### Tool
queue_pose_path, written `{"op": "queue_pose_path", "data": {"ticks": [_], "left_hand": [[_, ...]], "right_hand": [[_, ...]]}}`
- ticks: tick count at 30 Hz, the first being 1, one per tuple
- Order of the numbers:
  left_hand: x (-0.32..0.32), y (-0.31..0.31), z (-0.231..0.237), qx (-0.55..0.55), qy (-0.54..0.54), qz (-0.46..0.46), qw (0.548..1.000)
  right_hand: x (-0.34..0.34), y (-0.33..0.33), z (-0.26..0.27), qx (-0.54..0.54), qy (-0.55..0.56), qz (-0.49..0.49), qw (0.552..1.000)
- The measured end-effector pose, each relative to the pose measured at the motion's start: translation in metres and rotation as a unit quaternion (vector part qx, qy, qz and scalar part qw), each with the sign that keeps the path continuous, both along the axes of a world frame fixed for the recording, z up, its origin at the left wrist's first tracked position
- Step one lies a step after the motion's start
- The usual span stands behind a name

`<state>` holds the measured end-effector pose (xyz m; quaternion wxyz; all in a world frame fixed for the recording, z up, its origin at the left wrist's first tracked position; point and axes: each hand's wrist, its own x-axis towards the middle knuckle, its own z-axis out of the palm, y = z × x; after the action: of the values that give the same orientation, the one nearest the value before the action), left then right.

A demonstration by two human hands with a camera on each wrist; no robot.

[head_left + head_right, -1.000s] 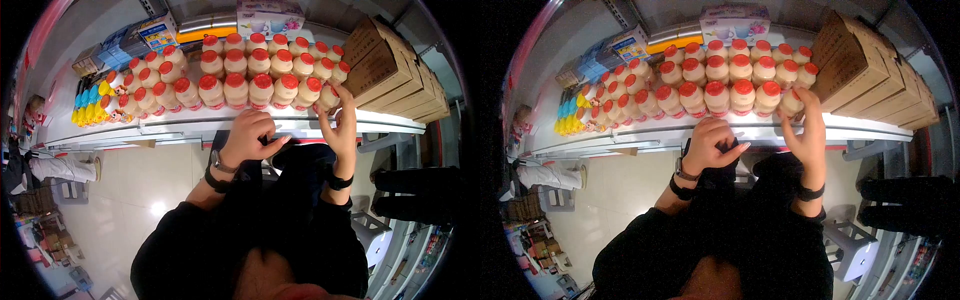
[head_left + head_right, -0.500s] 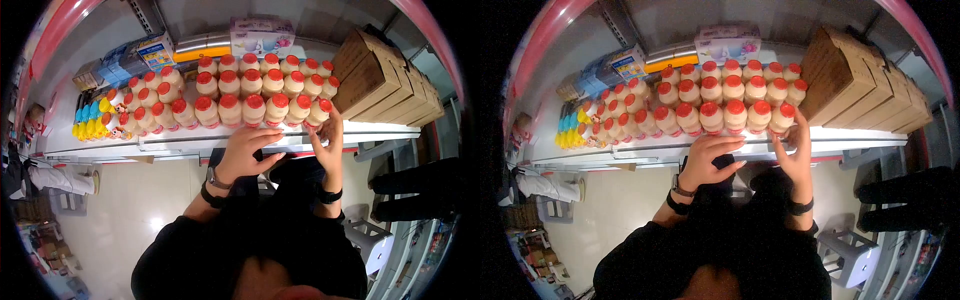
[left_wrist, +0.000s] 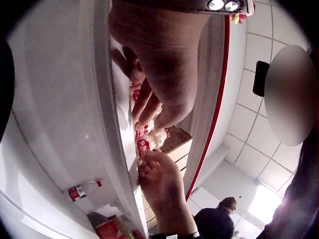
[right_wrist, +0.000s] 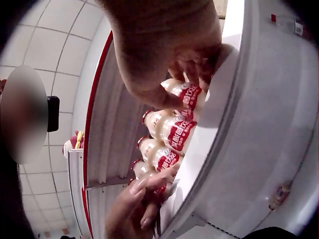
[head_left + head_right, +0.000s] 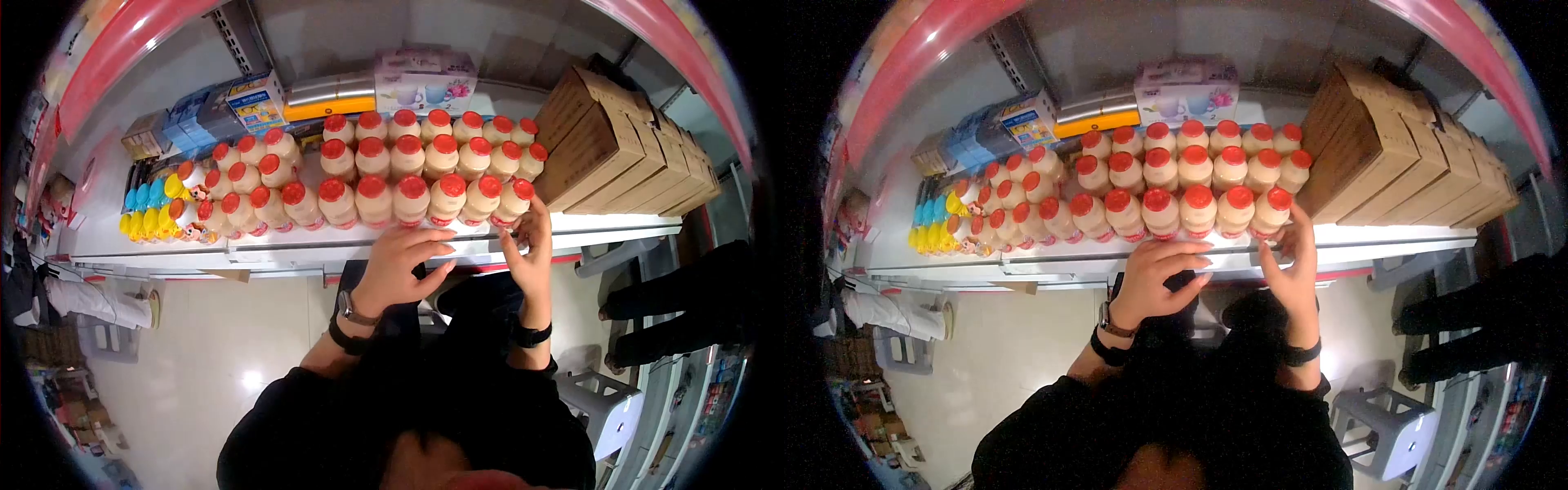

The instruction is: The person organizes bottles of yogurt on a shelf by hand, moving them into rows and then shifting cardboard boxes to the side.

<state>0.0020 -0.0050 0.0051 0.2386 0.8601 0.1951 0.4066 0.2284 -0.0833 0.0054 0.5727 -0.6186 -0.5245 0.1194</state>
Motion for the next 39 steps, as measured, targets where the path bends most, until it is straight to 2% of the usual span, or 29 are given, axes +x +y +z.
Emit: {"op": "queue_pose_path", "data": {"ticks": [7, 10, 13, 16, 17, 21, 24, 30, 33, 34, 36, 37, 39], "left_hand": [[0.000, 0.000, -0.001, 0.013, -0.012, 0.004, 1.000], [0.000, 0.001, -0.002, 0.009, -0.016, 0.000, 1.000], [-0.001, 0.000, 0.000, 0.002, -0.020, -0.004, 1.000], [-0.002, 0.001, 0.000, -0.008, -0.030, -0.011, 0.999], [-0.002, 0.001, 0.000, -0.013, -0.036, -0.013, 0.999], [-0.002, 0.001, 0.000, -0.025, -0.039, -0.018, 0.999], [-0.002, 0.000, 0.004, -0.033, -0.047, -0.018, 0.998], [-0.002, 0.004, 0.001, -0.038, -0.047, -0.041, 0.997], [-0.007, 0.004, 0.008, -0.112, -0.057, -0.097, 0.987], [-0.015, -0.001, 0.018, -0.171, -0.108, -0.152, 0.967], [-0.034, -0.018, 0.051, -0.287, -0.207, -0.255, 0.900], [-0.029, -0.019, 0.062, -0.277, -0.304, -0.411, 0.814], [-0.036, -0.026, 0.097, -0.219, -0.376, -0.559, 0.706]], "right_hand": [[-0.009, -0.006, 0.001, 0.003, -0.007, -0.024, 1.000], [-0.021, -0.008, 0.008, 0.077, 0.062, -0.055, 0.994], [-0.020, -0.010, -0.012, 0.148, 0.126, -0.111, 0.975], [-0.012, -0.016, -0.009, 0.070, -0.023, -0.099, 0.992], [-0.015, -0.016, -0.003, 0.058, -0.061, -0.128, 0.988], [-0.012, -0.008, 0.008, 0.063, -0.226, -0.135, 0.963], [-0.006, -0.006, 0.008, 0.014, -0.252, -0.131, 0.959], [-0.003, -0.001, 0.006, 0.019, -0.232, -0.106, 0.967], [0.003, -0.001, 0.002, 0.024, -0.233, -0.092, 0.968], [0.005, -0.001, 0.001, 0.027, -0.233, -0.086, 0.968], [0.009, -0.004, -0.001, 0.008, -0.221, -0.074, 0.972], [0.010, -0.005, -0.001, 0.006, -0.215, -0.068, 0.974], [0.011, -0.007, -0.002, -0.001, -0.198, -0.055, 0.979]]}}
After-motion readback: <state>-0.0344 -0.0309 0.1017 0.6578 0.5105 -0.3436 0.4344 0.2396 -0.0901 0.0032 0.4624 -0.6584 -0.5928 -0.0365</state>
